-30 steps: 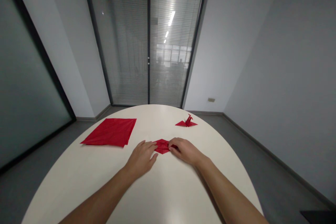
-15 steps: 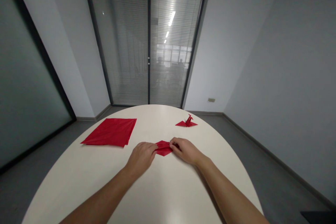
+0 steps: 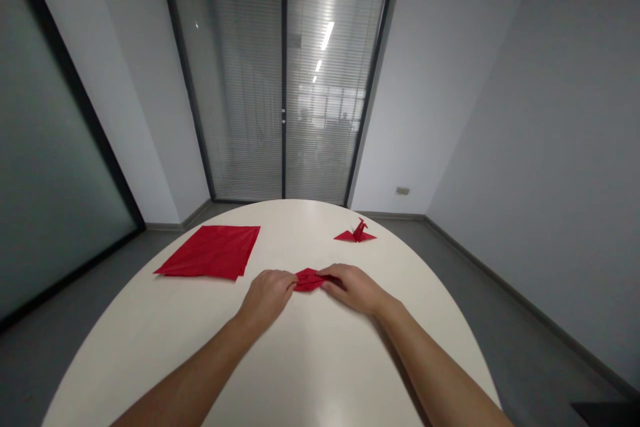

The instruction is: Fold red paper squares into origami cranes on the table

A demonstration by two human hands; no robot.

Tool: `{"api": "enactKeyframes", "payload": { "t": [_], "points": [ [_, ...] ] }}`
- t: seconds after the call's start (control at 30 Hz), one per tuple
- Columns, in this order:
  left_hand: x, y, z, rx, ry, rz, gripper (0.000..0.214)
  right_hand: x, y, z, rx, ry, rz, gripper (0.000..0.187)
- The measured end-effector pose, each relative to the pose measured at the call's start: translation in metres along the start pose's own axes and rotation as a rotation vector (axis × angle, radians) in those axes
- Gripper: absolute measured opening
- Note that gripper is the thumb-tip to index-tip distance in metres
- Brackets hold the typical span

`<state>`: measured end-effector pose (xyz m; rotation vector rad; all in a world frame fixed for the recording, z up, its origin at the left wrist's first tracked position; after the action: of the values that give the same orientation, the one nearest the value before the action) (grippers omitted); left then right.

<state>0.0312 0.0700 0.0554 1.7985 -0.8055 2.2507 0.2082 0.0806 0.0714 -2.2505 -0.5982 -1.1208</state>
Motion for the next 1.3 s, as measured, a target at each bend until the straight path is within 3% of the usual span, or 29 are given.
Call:
{"api": "enactKeyframes", "payload": {
  "t": [0.17,0.37,0.47,0.57,0.67,0.83,1.03,1.3],
  "points": [
    [0.004,0.005,0.002,-0.019,0.055,0.056,0.021,0.000,-0.001,-0.004,0.013,-0.004,-0.013,0.029],
    [0.003,0.004,-0.001,-0.011,0.046,0.032,0.025,0.003,-0.001,-0.006,-0.012,-0.003,0.031,0.028],
    [0.002,0.002,-0.001,-0.009,0.029,0.021,0.024,0.005,0.000,-0.011,0.009,0.004,0.054,0.037],
    [0.003,0.001,0.000,-0.008,0.015,0.015,0.023,0.002,-0.001,-0.017,0.075,0.058,0.018,0.045],
    [0.005,-0.001,0.002,-0.008,0.010,0.014,0.021,-0.006,-0.004,-0.018,0.102,0.096,-0.037,0.040],
    [0.007,0.000,0.005,-0.019,0.025,0.043,0.019,-0.011,-0.007,-0.009,0.036,0.135,-0.022,0.029],
    [0.005,0.001,0.005,-0.011,0.063,0.070,0.017,-0.007,-0.006,-0.004,-0.013,0.126,0.022,0.031],
    [0.007,0.003,-0.007,0.100,0.199,0.114,0.017,0.002,-0.003,-0.009,-0.025,0.034,0.035,0.030]
  ]
}}
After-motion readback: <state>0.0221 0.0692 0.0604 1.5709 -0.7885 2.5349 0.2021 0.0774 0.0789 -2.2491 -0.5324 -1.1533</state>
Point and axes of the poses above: each hand's wrist, its own y-axis away from the middle knuckle, its own x-axis out of the back of the hand, z = x × y, the point moved 7 cm from there along -y, towards the middle knuckle, and after that the axes turned 4 degrees about -y, right-handed, at the moved point
